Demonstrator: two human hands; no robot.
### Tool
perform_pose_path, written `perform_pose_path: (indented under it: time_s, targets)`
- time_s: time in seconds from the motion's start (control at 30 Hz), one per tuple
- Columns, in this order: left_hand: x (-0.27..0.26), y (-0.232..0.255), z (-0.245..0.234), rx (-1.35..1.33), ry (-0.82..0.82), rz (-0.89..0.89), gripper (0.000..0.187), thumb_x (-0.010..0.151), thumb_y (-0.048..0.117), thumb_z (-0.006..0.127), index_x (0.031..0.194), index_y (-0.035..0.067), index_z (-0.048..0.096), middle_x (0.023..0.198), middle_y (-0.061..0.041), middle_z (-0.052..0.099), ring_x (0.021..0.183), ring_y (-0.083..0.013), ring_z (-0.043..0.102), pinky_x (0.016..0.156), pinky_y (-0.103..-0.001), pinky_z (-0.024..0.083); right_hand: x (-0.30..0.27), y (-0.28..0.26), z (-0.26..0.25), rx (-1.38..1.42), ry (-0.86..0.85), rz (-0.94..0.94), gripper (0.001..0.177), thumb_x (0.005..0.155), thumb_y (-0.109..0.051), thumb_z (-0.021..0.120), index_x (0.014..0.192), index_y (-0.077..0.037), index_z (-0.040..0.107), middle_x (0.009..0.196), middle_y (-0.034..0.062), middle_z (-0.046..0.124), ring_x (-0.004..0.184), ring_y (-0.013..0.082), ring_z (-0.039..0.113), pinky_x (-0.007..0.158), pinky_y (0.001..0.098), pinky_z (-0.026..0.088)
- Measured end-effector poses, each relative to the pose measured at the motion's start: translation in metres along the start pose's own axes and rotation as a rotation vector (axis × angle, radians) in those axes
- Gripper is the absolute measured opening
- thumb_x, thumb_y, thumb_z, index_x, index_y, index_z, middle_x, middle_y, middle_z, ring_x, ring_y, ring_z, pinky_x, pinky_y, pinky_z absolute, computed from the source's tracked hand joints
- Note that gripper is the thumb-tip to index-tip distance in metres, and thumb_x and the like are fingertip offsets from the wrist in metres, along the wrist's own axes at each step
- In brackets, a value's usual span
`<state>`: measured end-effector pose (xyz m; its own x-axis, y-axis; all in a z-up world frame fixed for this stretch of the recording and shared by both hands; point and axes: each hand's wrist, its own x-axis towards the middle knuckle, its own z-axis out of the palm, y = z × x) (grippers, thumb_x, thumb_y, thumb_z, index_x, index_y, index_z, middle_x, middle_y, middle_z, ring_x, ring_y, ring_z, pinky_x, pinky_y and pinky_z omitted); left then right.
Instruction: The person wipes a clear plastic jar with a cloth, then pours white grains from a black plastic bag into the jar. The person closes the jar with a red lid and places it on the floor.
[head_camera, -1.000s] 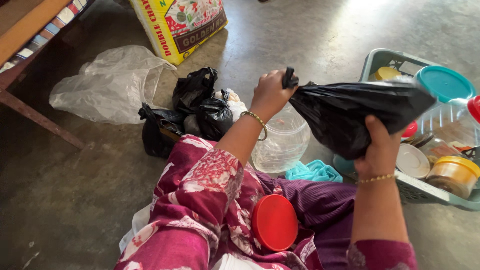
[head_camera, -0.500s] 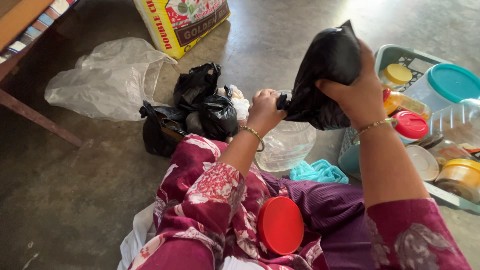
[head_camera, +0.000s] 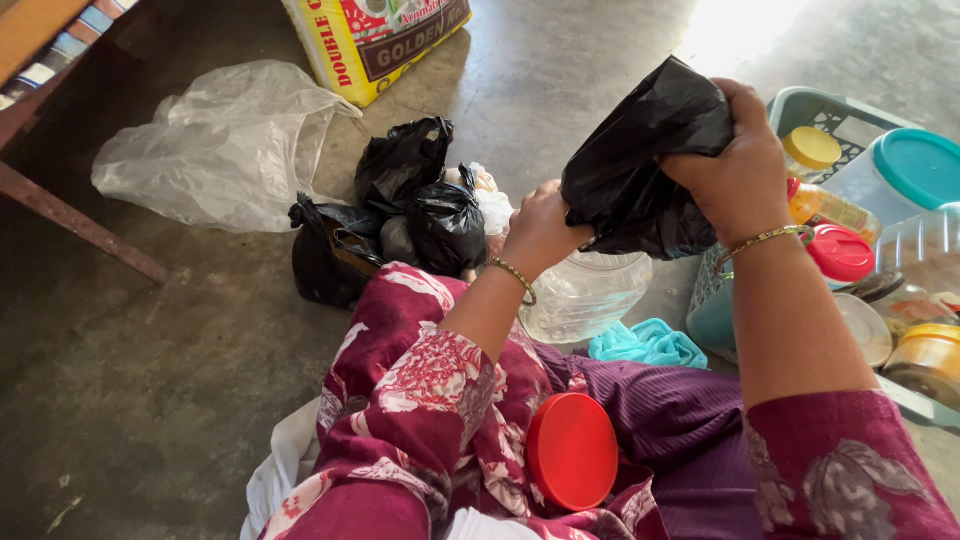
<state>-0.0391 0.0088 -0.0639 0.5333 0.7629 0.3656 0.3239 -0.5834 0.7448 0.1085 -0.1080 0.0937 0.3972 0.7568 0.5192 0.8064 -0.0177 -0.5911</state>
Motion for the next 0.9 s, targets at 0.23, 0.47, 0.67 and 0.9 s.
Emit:
perform_pose_path:
  time_s: [0.23,0.47,0.67,0.9]
  targets:
    - [-0.006,-0.002,-0.009,-0.272,-0.072,-0.112,0.101,0.071,0.040,0.085,0.146,0.008,0.026,0.122,-0.025,0.066,0.113,-0.0437,0.065,0.098,-0.047,0.051,0.002,0.002,0.000,-0.111,-0.040,-0.035,0.071,0.072,-0.014,0.086,0.138,-0.011,0.061,0.116,0.0131,0.071,0.108,0.0280,0.069,0.095,0.0369,0.053]
    - [-0.007,-0.002,-0.010,-0.261,-0.075,-0.045,0.108,0.072,0.043,0.084,0.155,0.012,0.023,0.126,-0.026,0.067,0.115,-0.0435,0.067,0.096,-0.046,0.052,-0.002,-0.001,0.007,-0.119,-0.097,-0.027,0.071,0.070,-0.015,0.086,0.137,-0.014,0.061,0.119,0.0125,0.070,0.109,0.0309,0.069,0.094,0.0397,0.053]
    - [-0.008,-0.008,-0.008,-0.293,-0.082,-0.076,0.103,0.075,0.046,0.081,0.156,0.012,0.027,0.133,-0.024,0.064,0.121,-0.0399,0.065,0.100,-0.044,0.051,-0.001,-0.004,0.010,-0.118,-0.102,-0.035,0.070,0.071,-0.015,0.086,0.137,-0.014,0.061,0.120,0.0126,0.070,0.110,0.0311,0.068,0.095,0.0399,0.053]
    - [-0.003,0.001,-0.012,-0.375,0.101,0.120,0.090,0.092,0.048,0.078,0.160,0.008,0.033,0.159,-0.026,0.041,0.147,-0.0406,0.037,0.119,-0.049,0.033,-0.008,-0.011,0.016,-0.154,-0.150,-0.013,0.075,0.068,-0.017,0.087,0.138,-0.016,0.061,0.119,0.0172,0.069,0.110,0.0352,0.067,0.094,0.0421,0.053]
